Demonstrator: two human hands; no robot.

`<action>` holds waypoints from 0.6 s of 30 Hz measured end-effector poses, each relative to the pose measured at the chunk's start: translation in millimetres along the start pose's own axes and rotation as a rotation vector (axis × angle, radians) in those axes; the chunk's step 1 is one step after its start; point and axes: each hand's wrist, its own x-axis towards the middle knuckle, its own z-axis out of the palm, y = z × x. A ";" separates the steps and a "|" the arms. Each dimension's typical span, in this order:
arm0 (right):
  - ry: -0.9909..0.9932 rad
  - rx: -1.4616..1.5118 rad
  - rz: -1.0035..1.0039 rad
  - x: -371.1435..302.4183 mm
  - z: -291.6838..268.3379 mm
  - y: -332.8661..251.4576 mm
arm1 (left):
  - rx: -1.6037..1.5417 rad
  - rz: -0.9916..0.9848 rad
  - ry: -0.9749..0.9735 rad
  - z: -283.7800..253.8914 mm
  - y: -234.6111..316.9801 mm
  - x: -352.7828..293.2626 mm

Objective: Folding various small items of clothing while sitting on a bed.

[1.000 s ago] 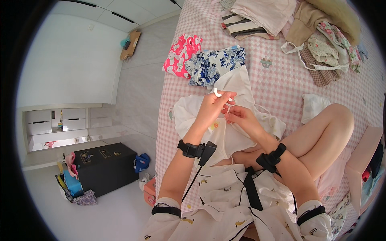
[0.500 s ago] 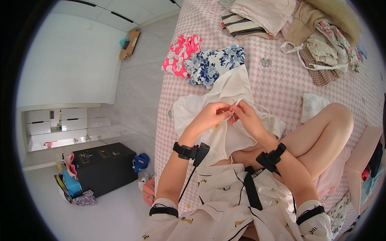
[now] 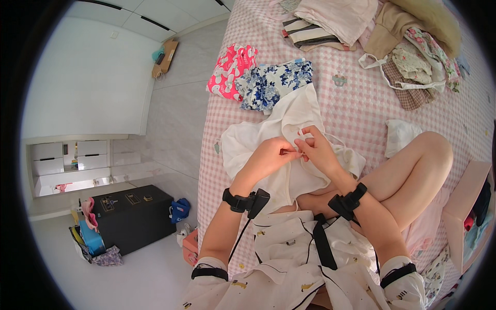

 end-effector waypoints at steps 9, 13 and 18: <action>0.017 -0.065 -0.104 -3.4 8.0 3.1 | -0.079 -0.112 -0.029 -8.5 1.2 1.4; -0.104 -0.180 -0.255 -4.2 7.0 5.1 | -0.081 -0.170 -0.013 -13.6 -5.7 0.2; -0.144 -0.411 -0.298 -10.3 9.8 5.1 | -0.102 -0.108 -0.057 -19.1 -5.2 -4.2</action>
